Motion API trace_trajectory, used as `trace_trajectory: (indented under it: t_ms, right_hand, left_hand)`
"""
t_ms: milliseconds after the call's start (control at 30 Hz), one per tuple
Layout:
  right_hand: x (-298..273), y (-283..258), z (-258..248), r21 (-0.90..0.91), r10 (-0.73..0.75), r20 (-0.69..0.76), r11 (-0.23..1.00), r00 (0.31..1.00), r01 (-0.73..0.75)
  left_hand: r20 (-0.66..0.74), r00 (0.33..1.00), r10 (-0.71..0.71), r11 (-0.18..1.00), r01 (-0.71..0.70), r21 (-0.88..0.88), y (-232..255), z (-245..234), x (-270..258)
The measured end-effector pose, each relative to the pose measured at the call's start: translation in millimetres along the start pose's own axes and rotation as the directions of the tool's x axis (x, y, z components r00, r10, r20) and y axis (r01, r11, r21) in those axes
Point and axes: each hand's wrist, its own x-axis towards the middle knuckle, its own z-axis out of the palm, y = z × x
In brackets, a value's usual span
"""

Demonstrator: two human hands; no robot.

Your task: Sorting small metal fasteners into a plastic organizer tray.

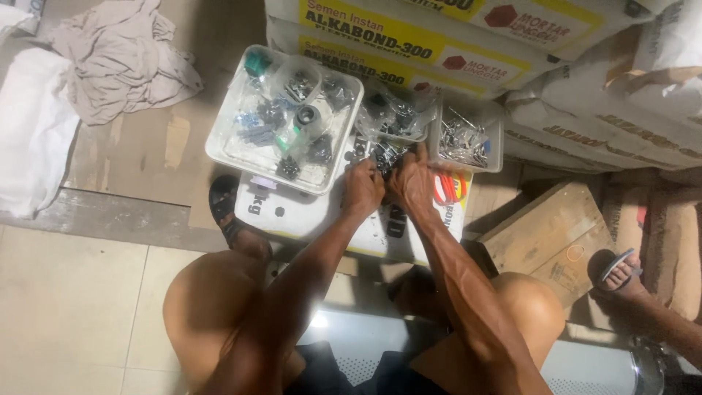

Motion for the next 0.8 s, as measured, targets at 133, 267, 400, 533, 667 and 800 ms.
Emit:
trace_trajectory:
  t_ms: [133,267,400,533,667,800]
  right_hand:
    - [4,-16,-12,-0.012,-0.006,0.035,1.000,0.999,0.006]
    - [21,19,17,-0.016,0.014,0.053,1.000,0.998,-0.013]
    - [37,50,48,-0.003,0.042,0.041,0.999,0.998,-0.042]
    - [34,47,49,-0.018,0.072,0.047,0.997,0.996,-0.071]
    - [17,22,24,0.023,0.041,-0.015,0.999,0.999,-0.041]
    - [8,44,42,-0.073,-0.099,-0.074,0.993,0.992,0.094]
  left_hand:
    - [0.016,1.000,0.015,1.000,-0.015,-0.019,1,-16,0]
    - [0.095,0.995,0.036,0.999,-0.040,0.035,-7,-15,1]
    - [0.129,0.991,0.045,0.995,-0.056,0.079,-18,-3,0]
    - [0.128,0.990,0.053,0.998,-0.055,0.013,-6,-18,-4]
    - [0.159,0.986,0.058,0.997,-0.065,0.044,-3,-22,-3]
    - [0.171,0.984,0.045,0.996,-0.058,0.073,0,-23,-3]
